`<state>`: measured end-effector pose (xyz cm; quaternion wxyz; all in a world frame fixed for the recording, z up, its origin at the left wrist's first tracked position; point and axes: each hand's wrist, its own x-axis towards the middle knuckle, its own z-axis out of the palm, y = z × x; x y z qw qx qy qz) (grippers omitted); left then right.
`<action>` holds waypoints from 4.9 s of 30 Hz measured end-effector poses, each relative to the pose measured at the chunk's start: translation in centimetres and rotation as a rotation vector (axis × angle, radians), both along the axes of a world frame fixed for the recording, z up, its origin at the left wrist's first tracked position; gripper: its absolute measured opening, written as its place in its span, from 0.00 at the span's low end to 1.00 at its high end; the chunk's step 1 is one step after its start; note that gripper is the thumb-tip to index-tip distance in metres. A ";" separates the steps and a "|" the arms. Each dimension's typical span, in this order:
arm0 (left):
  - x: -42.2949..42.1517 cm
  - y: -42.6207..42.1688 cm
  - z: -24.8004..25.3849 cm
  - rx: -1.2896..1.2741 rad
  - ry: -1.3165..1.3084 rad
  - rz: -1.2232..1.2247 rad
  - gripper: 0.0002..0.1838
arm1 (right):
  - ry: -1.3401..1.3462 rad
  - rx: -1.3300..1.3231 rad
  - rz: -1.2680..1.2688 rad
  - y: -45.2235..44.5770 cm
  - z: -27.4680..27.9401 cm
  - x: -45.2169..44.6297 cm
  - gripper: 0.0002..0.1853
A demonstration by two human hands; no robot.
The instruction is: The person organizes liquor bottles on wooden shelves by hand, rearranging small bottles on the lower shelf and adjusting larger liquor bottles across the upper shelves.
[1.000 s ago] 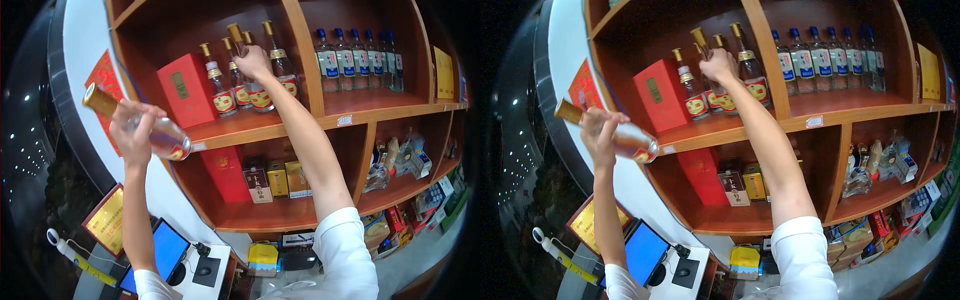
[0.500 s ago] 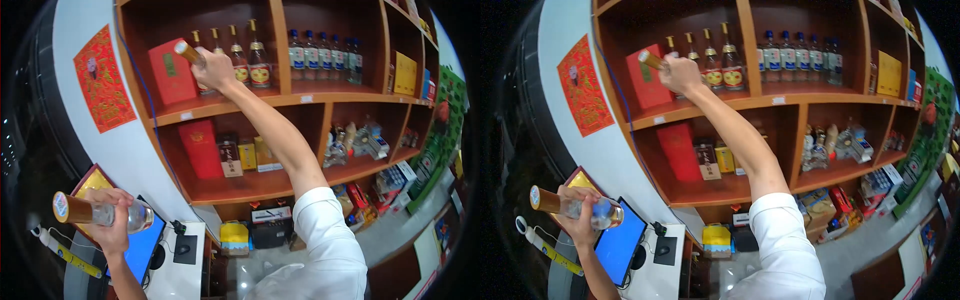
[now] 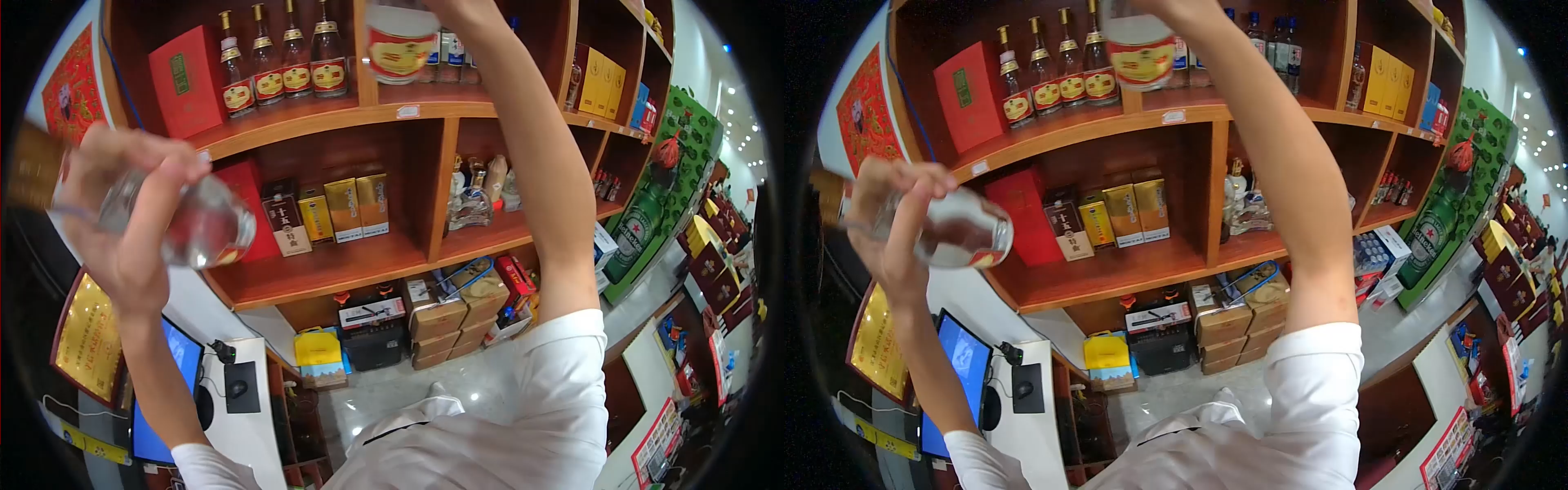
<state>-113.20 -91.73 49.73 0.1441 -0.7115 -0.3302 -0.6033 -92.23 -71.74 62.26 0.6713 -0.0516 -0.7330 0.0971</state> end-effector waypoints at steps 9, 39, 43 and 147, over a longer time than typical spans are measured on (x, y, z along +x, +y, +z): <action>11.0 19.0 4.6 0.226 0.106 -0.155 0.03 | 0.099 -0.125 -0.094 16.4 -2.5 9.7 0.10; 10.1 53.3 9.5 -0.375 -0.382 0.231 0.10 | -0.086 -0.613 0.199 42.5 -3.0 6.1 0.12; 8.5 55.8 9.2 -0.336 -0.347 0.373 0.21 | -0.086 -0.535 0.194 43.3 -3.1 4.4 0.11; 24.0 57.2 6.9 -0.227 -0.091 0.137 0.49 | -0.150 -0.555 -0.588 43.4 -3.3 20.7 0.26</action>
